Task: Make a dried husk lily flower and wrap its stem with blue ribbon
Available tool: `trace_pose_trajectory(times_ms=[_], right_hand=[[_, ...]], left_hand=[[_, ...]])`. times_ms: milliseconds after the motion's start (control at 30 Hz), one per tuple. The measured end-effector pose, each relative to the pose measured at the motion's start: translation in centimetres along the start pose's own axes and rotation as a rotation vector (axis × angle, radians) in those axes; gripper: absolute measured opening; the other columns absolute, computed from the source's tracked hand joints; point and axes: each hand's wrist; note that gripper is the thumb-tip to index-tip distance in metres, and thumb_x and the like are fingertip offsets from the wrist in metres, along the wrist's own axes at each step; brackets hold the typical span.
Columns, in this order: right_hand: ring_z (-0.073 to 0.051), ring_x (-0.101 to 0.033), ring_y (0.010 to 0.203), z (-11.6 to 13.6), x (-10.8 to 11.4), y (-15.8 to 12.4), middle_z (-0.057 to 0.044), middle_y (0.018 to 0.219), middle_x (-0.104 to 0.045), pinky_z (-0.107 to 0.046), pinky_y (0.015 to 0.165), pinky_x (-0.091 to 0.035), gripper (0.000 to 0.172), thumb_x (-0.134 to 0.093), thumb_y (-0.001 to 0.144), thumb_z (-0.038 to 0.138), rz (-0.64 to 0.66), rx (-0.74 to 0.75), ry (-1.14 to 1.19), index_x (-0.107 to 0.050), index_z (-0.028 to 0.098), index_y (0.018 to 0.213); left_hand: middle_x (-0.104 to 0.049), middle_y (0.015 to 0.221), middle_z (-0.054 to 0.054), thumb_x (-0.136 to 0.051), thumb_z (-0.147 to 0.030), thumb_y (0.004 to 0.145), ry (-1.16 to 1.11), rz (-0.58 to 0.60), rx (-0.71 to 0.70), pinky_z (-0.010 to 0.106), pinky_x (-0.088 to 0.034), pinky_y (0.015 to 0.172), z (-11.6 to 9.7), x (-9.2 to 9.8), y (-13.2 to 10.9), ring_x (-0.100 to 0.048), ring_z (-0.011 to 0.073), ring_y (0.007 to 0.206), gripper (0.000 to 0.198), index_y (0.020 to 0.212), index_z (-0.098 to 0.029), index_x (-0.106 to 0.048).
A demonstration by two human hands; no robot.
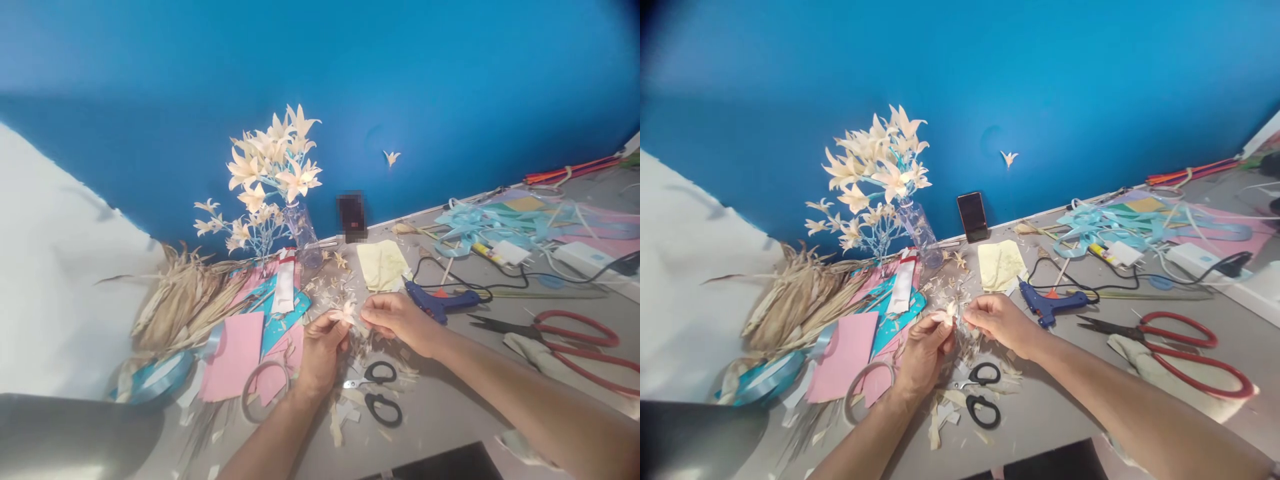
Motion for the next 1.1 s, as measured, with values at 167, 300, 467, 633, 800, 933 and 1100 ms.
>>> trace_pose_trajectory(times_ms=[167, 300, 467, 633, 800, 933, 1100], right_hand=[[-0.008, -0.036, 0.048, 0.1, 0.2, 0.1, 0.002, 0.061, -0.054, -0.023, 0.048, -0.027, 0.029, -0.067, 0.079, 0.043, -0.028, 0.008, -0.042, -0.062, 0.017, 0.067], [-0.008, -0.037, 0.049, -0.1, 0.1, 0.3, 0.000, 0.069, -0.063, -0.023, 0.047, -0.027, 0.015, -0.066, 0.075, 0.032, -0.039, -0.003, -0.012, -0.068, 0.017, 0.077], [-0.009, -0.043, 0.052, -0.4, 0.2, 0.3, 0.000, 0.073, -0.066, -0.023, 0.049, -0.031, 0.010, -0.064, 0.077, 0.026, -0.005, 0.007, -0.051, -0.068, 0.018, 0.075], [-0.009, -0.041, 0.051, -0.2, 0.7, 0.3, 0.000, 0.074, -0.065, -0.022, 0.047, -0.031, 0.012, -0.063, 0.075, 0.024, -0.057, -0.002, -0.045, -0.070, 0.018, 0.082], [-0.009, -0.037, 0.048, 0.7, 1.1, 0.3, 0.004, 0.058, -0.055, -0.023, 0.047, -0.027, 0.013, -0.064, 0.072, 0.025, -0.131, -0.018, -0.045, -0.070, 0.017, 0.082], [-0.008, -0.034, 0.048, 1.0, 1.2, 0.4, 0.001, 0.068, -0.063, -0.023, 0.046, -0.023, 0.018, -0.064, 0.071, 0.028, -0.189, -0.020, 0.027, -0.070, 0.016, 0.083], [-0.009, -0.043, 0.051, 0.9, 0.9, 0.2, -0.001, 0.074, -0.069, -0.023, 0.049, -0.031, 0.015, -0.064, 0.071, 0.024, -0.107, -0.080, -0.057, -0.071, 0.017, 0.083]], left_hand=[[-0.048, 0.053, -0.005, -0.074, -0.043, 0.079, 0.085, 0.024, -0.038, 0.023, -0.032, 0.053, 0.0, 0.0, -0.1, -0.038, 0.0085, 0.050, 0.028, 0.068, -0.019, -0.066], [-0.046, 0.053, -0.005, -0.073, -0.041, 0.080, 0.144, 0.016, -0.065, 0.023, -0.032, 0.052, -0.6, -0.4, -0.4, -0.037, 0.0091, 0.050, 0.026, 0.068, -0.019, -0.067], [-0.045, 0.056, -0.005, -0.076, -0.034, 0.077, 0.162, -0.008, -0.120, 0.023, -0.031, 0.051, -0.9, -0.5, -0.4, -0.036, 0.0086, 0.051, 0.023, 0.063, -0.019, -0.065], [-0.047, 0.054, -0.006, -0.080, -0.034, 0.071, 0.082, -0.001, -0.001, 0.023, -0.028, 0.049, -0.2, 0.1, 0.4, -0.037, 0.0076, 0.048, 0.021, 0.066, -0.018, -0.067], [-0.046, 0.050, -0.007, -0.085, -0.033, 0.066, -0.044, 0.028, 0.119, 0.022, -0.025, 0.050, 0.0, 0.1, 0.5, -0.035, 0.0063, 0.047, 0.024, 0.067, -0.016, -0.068], [-0.044, 0.047, -0.007, -0.089, -0.030, 0.062, -0.158, 0.038, 0.171, 0.022, -0.024, 0.049, -0.4, -0.2, 0.1, -0.035, 0.0056, 0.045, 0.033, 0.059, -0.016, -0.059], [-0.048, 0.051, -0.008, -0.092, -0.023, 0.056, -0.284, 0.032, 0.231, 0.022, -0.025, 0.048, -1.0, -0.8, -0.2, -0.035, 0.0047, 0.046, 0.038, 0.060, -0.017, -0.055]])
Point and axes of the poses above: each hand's wrist, its own y-axis towards the middle knuckle, its own x-axis out of the back of the hand, z = x × y
